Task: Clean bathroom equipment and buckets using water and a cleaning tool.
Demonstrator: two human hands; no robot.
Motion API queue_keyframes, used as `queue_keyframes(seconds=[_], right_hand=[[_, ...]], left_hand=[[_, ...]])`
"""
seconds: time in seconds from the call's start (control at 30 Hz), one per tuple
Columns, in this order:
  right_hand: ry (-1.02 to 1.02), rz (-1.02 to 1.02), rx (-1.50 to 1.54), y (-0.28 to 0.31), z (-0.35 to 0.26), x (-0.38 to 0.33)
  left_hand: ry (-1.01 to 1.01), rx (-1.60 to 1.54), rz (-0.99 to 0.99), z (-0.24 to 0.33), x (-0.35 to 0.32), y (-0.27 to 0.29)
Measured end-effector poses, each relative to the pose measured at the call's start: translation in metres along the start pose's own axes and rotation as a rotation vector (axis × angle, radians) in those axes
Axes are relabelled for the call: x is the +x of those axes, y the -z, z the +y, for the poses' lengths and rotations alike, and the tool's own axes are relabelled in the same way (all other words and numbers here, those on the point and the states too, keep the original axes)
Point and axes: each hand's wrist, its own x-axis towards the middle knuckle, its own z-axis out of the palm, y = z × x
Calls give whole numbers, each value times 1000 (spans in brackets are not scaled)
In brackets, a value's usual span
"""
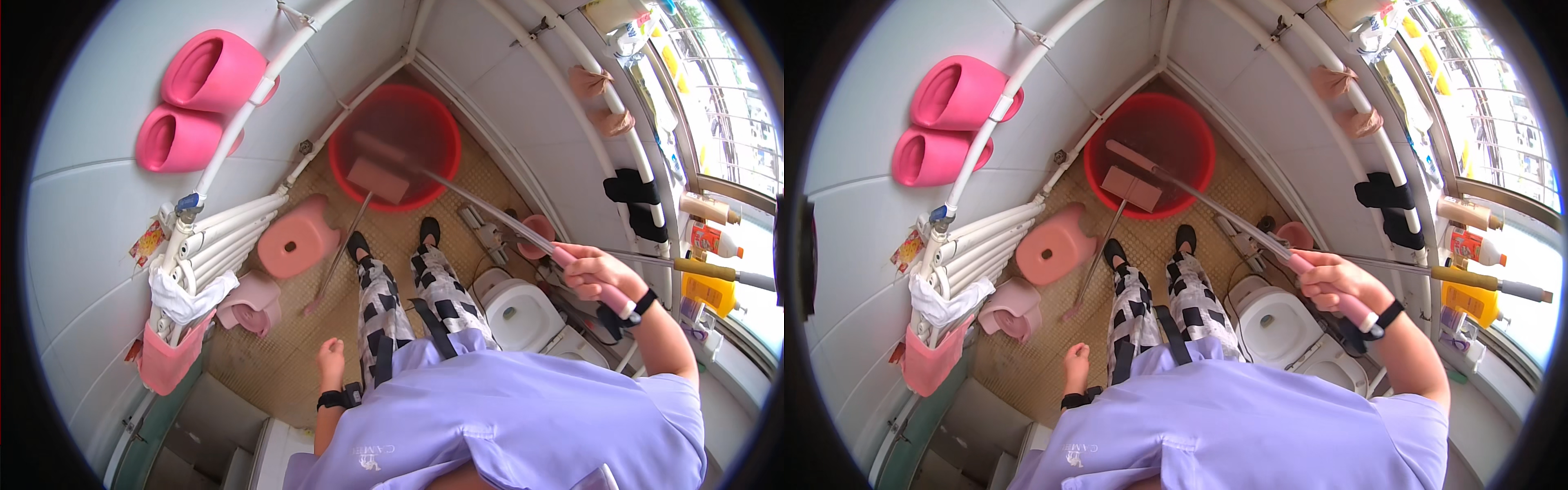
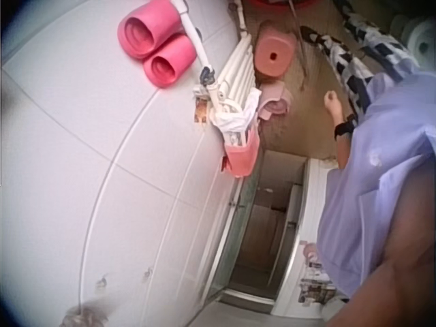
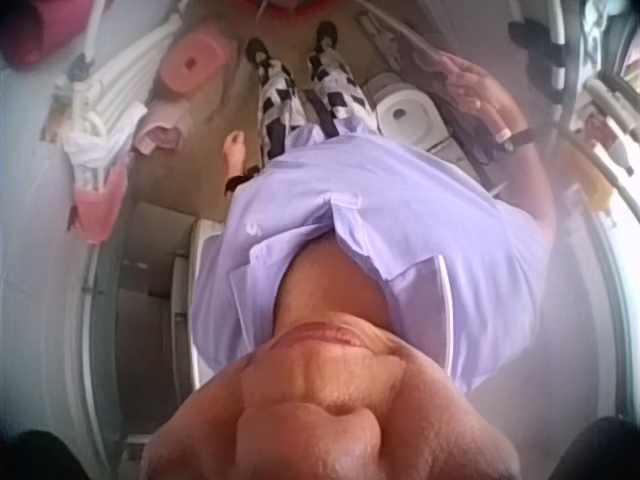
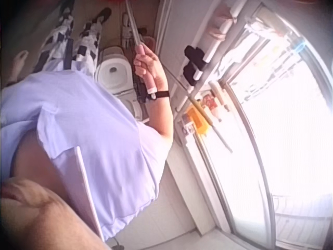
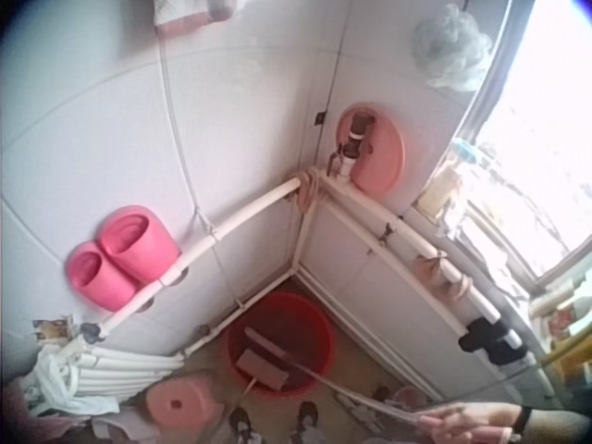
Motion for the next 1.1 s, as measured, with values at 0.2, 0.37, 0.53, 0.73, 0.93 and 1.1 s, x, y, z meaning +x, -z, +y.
queue_keyframes(seconds=[0.2,0.37,0.53,0.73,0.93,1.1], right_hand=[[9,-20,-97,1,-19,17],[-73,-74,-129,22,-31,101],[-21,0,-37,-5,-28,150],[76,160,-185,-24,7,120],[-43,305,-28,-10,14,165],[1,297,-39,12,30,208]], left_hand=[[-55,10,37,-27,27,-12],[-66,-25,60,-30,28,-1],[-64,60,19,-12,47,-7],[-166,170,-66,20,148,-42],[-232,365,-137,52,300,-123],[-374,438,-148,100,381,-198]])
